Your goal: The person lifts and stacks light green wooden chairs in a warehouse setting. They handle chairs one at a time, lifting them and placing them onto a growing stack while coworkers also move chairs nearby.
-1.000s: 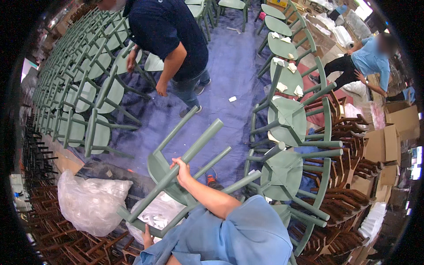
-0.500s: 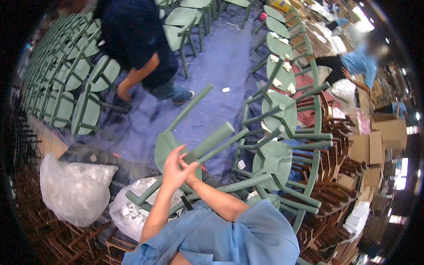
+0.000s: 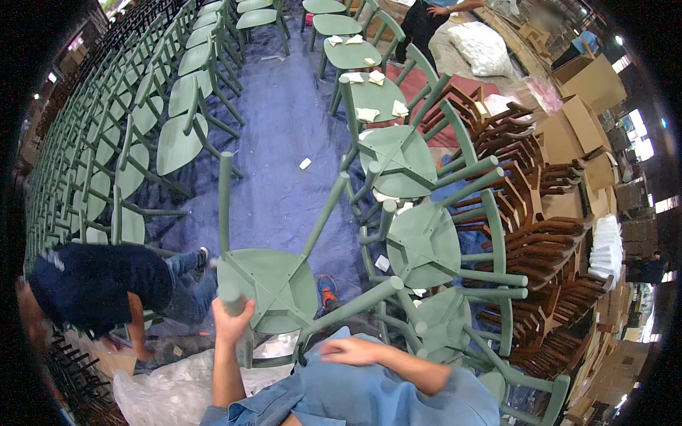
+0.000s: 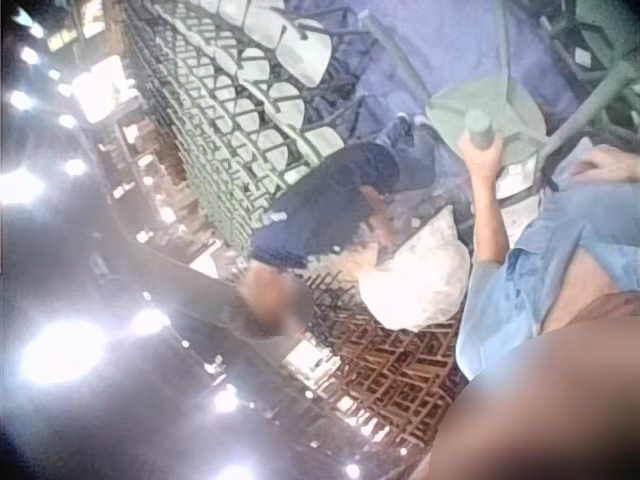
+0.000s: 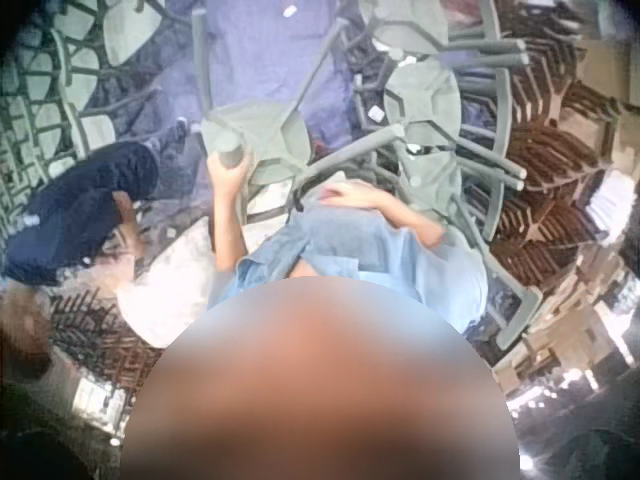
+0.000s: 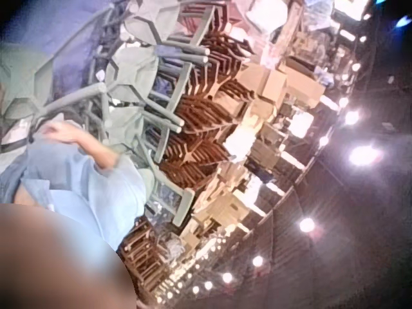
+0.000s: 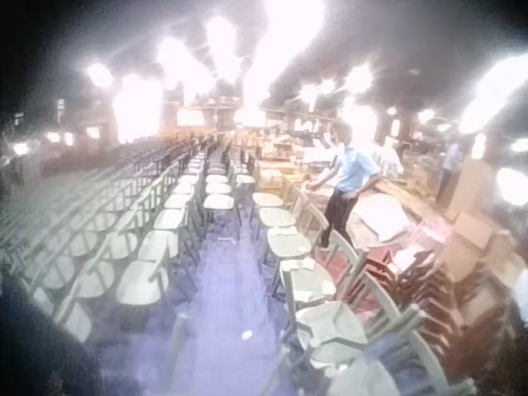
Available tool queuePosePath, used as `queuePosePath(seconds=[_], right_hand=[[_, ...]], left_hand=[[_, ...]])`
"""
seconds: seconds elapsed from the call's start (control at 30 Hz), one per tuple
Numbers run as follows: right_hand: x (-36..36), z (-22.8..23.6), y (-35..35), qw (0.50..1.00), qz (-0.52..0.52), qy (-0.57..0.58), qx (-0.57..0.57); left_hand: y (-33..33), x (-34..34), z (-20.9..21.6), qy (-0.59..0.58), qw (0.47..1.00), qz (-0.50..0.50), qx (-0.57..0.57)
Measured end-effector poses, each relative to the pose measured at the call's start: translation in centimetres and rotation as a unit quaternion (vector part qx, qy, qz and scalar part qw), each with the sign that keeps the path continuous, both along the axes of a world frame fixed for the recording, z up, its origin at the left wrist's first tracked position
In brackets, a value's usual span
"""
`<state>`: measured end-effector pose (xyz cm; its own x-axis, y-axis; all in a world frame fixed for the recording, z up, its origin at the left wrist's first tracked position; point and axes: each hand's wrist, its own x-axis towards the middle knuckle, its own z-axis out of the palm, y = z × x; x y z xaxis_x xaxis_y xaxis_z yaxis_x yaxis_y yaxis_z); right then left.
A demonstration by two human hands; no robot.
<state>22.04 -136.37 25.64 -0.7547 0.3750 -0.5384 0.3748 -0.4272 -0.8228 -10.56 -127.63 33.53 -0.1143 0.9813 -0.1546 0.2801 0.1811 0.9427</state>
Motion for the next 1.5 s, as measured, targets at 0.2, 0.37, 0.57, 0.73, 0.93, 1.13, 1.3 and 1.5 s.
queuePosePath(seconds=[0.2, 0.37, 0.57, 0.73, 0.93, 1.13, 1.3, 1.5], right_hand=[[5.5, -1.3, 6.6, 0.859, -0.498, -0.113, -0.029], [1.2, -2.4, 20.6, 0.774, -0.599, 0.169, 0.112], [-2.6, 5.2, 26.6, 0.759, -0.594, 0.24, 0.116], [-5.7, 8.6, 32.6, 0.743, -0.584, 0.257, 0.202], [-10.5, 10.6, 40.9, 0.723, -0.592, 0.241, 0.263], [-11.4, 12.6, 50.4, 0.687, -0.63, 0.198, 0.303], [-10.5, 10.4, 58.0, 0.624, -0.707, 0.175, 0.282], [-8.2, 9.2, 70.0, 0.568, -0.75, 0.179, 0.288]], left_hand=[[4.6, -0.9, 1.7, -0.008, 0.997, 0.067, 0.031], [9.6, -1.7, 5.0, -0.003, 0.997, 0.064, 0.054], [16.3, -6.5, 9.3, -0.028, 0.984, 0.031, 0.173], [23.6, -10.2, 10.6, -0.112, 0.97, 0.035, 0.215], [35.9, -15.0, 9.1, -0.167, 0.949, -0.016, 0.265], [50.4, -15.6, 8.3, -0.215, 0.938, -0.053, 0.265], [64.1, -12.5, 6.3, -0.221, 0.947, -0.103, 0.209], [79.7, -7.8, 7.3, -0.205, 0.938, -0.186, 0.207]])
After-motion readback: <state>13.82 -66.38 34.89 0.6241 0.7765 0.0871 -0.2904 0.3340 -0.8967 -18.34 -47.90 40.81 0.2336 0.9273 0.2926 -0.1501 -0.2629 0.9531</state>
